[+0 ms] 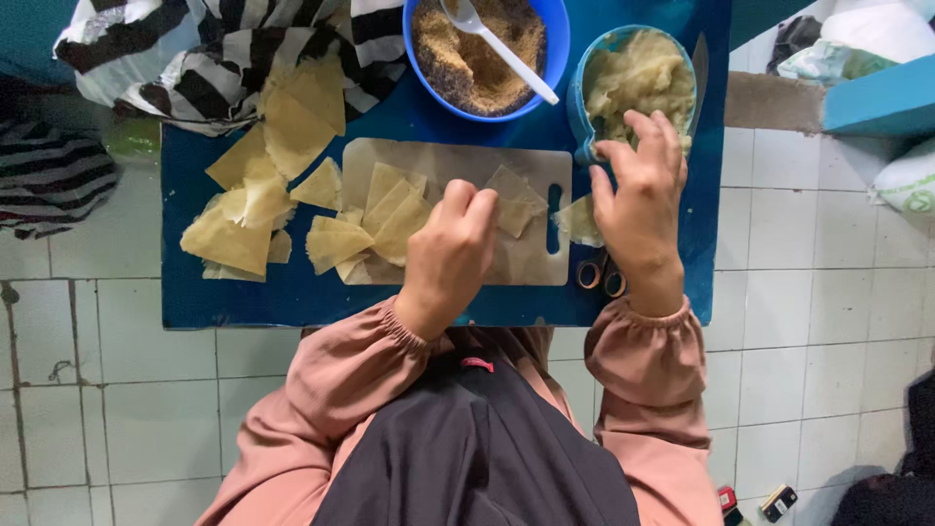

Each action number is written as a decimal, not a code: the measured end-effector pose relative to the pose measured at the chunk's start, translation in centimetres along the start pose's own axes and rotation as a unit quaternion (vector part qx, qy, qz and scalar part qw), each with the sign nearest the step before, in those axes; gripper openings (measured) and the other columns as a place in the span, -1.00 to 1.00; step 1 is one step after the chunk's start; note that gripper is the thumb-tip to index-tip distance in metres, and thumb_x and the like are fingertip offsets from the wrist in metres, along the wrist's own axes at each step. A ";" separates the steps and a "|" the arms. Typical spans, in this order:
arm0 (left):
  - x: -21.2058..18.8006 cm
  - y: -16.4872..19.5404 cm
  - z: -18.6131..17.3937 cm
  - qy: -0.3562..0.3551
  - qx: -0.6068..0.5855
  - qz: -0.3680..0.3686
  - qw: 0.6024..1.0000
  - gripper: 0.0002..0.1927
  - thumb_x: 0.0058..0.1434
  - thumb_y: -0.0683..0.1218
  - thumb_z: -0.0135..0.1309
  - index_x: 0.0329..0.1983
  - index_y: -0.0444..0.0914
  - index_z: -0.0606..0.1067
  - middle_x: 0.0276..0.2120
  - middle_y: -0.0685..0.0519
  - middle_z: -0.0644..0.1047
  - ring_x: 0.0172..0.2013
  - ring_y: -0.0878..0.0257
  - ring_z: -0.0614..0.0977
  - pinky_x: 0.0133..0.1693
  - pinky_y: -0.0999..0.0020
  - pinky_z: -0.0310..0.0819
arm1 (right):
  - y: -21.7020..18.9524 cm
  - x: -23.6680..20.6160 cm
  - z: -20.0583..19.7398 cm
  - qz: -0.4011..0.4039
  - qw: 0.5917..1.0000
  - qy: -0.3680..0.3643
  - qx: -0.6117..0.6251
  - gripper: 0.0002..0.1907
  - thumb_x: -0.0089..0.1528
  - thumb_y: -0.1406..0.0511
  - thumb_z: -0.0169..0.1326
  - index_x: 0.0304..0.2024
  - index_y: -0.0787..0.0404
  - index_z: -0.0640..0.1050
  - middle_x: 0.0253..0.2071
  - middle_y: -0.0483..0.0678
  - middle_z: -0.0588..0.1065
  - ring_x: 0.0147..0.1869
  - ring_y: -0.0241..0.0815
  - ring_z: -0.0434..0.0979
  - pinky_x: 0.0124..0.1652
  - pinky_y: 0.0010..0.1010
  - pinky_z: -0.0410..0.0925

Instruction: The person sits on the floor at a low table and folds thin square pastry wrappers one at a time on a cutting board, pressing the edges closed by hand. They occasionally use a spoon to scoop a brown mixture from a blue bowl and place it onto a wrapper before folding it.

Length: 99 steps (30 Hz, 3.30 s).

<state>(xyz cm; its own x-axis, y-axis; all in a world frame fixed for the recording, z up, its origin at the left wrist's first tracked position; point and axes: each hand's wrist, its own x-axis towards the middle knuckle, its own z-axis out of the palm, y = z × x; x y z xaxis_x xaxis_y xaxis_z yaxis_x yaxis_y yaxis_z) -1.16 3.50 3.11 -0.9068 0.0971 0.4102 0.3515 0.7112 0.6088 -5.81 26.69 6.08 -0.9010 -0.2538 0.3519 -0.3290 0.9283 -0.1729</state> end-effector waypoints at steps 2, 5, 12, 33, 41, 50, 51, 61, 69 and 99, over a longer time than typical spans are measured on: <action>0.2 -0.5 -1.2 0.005 -0.011 -0.014 1.000 -0.87 0.30 -0.18 0.14 -0.13 -0.21 0.44 -0.23 0.00 0.39 -0.23 0.11 0.59 -0.32 0.24 0.51 | 1.0 0.9 0.2 0.004 0.999 -0.031 0.039 -0.78 0.22 0.39 0.27 -0.09 0.25 0.61 0.32 0.14 0.39 0.50 0.26 0.24 0.39 0.01 0.12; 0.1 -1.1 -2.4 0.003 -0.009 -0.021 1.000 -0.84 0.28 -0.17 0.15 -0.11 -0.21 0.45 -0.22 0.01 0.39 -0.22 0.10 0.59 -0.32 0.24 0.51 | 1.9 2.2 0.1 -0.005 0.995 -0.070 0.077 -0.79 0.20 0.36 0.30 -0.13 0.24 0.59 0.28 0.10 0.42 0.44 0.22 0.29 0.35 0.00 0.16; -0.5 -2.6 -2.6 -0.025 0.008 -0.035 0.999 -0.83 0.25 -0.13 0.16 -0.16 -0.22 0.43 -0.24 0.00 0.40 -0.22 0.08 0.59 -0.32 0.22 0.52 | -1.3 2.4 -1.7 -0.037 0.996 -0.033 -0.070 -0.72 0.11 0.33 0.40 -0.25 0.20 0.53 0.17 0.07 0.41 0.35 0.15 0.34 0.30 -0.02 0.17; 0.1 -3.0 -1.0 -0.074 0.061 0.065 0.993 -0.83 0.06 -0.16 0.07 -0.24 -0.22 0.49 -0.24 0.04 0.45 -0.25 0.16 0.55 -0.34 0.32 0.49 | -5.4 2.2 0.6 -0.217 0.957 -0.148 -0.125 -0.35 0.15 0.53 0.03 0.33 0.19 0.52 0.46 0.16 0.29 0.47 0.20 0.28 0.38 -0.07 0.21; 0.6 -2.7 0.2 -0.045 0.053 -0.019 0.997 -0.89 0.22 -0.15 0.10 -0.23 -0.20 0.41 -0.31 0.03 0.43 -0.27 0.12 0.59 -0.32 0.27 0.52 | -2.0 0.0 -0.8 -0.033 0.998 0.008 0.061 -0.30 0.07 0.65 -0.19 0.27 0.33 0.52 0.49 0.21 0.26 0.63 0.27 0.17 0.56 -0.03 0.08; 0.8 -2.0 0.7 -0.062 0.105 -0.044 0.992 -0.80 0.17 -0.14 0.14 -0.19 -0.22 0.41 -0.25 0.00 0.44 -0.24 0.13 0.62 -0.35 0.31 0.56 | -2.2 -2.6 -0.5 -0.036 0.999 0.002 0.004 -0.43 0.15 0.61 -0.07 0.16 0.19 0.58 0.55 0.17 0.19 0.68 0.24 0.01 0.56 0.02 -0.09; 0.8 -1.9 0.7 -0.069 0.119 -0.038 0.990 -0.80 0.16 -0.17 0.14 -0.16 -0.21 0.41 -0.23 0.02 0.44 -0.22 0.15 0.62 -0.33 0.33 0.57 | -2.6 -2.3 -0.1 -0.065 0.998 -0.012 0.003 -0.46 0.21 0.59 -0.04 0.21 0.15 0.58 0.56 0.16 0.18 0.68 0.23 0.02 0.55 0.02 -0.08; 1.4 -2.6 1.5 -0.094 0.046 -0.076 0.992 -0.78 0.16 -0.11 0.16 -0.21 -0.27 0.41 -0.23 -0.07 0.48 -0.25 0.04 0.65 -0.38 0.19 0.58 | -4.5 0.7 2.1 -0.243 0.943 -0.089 -0.210 -0.43 0.30 0.37 0.02 0.36 -0.07 0.58 0.56 0.02 0.21 0.65 0.12 0.03 0.48 0.18 -0.11; 2.0 -3.0 1.8 -0.121 0.016 -0.079 0.989 -0.81 0.14 -0.16 0.13 -0.21 -0.29 0.43 -0.25 -0.13 0.52 -0.26 -0.03 0.68 -0.33 0.14 0.60 | -5.0 1.5 0.3 -0.204 0.956 -0.017 -0.209 -0.63 0.29 0.40 0.08 0.17 0.19 0.50 0.40 0.08 0.36 0.52 0.12 0.27 0.41 0.08 0.15; 3.6 -3.1 2.4 -0.180 0.008 -0.095 0.979 -0.85 0.05 -0.19 0.17 -0.30 -0.27 0.48 -0.33 -0.16 0.61 -0.26 -0.07 0.69 -0.25 0.11 0.59 | -4.2 12.6 2.5 0.117 0.884 0.004 0.454 -0.70 0.52 0.25 0.03 -0.18 0.37 0.61 -0.42 -0.08 0.56 -0.48 -0.40 0.49 -0.48 -0.59 0.31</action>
<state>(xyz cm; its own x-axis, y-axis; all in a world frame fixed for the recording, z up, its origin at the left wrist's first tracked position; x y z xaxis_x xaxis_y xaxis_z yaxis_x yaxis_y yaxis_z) -6.06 3.35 1.03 -0.9796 0.1995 0.0229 0.1678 0.7506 0.6391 -16.49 18.91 8.97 -0.9735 -0.0784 0.2150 -0.2288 0.3545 -0.9066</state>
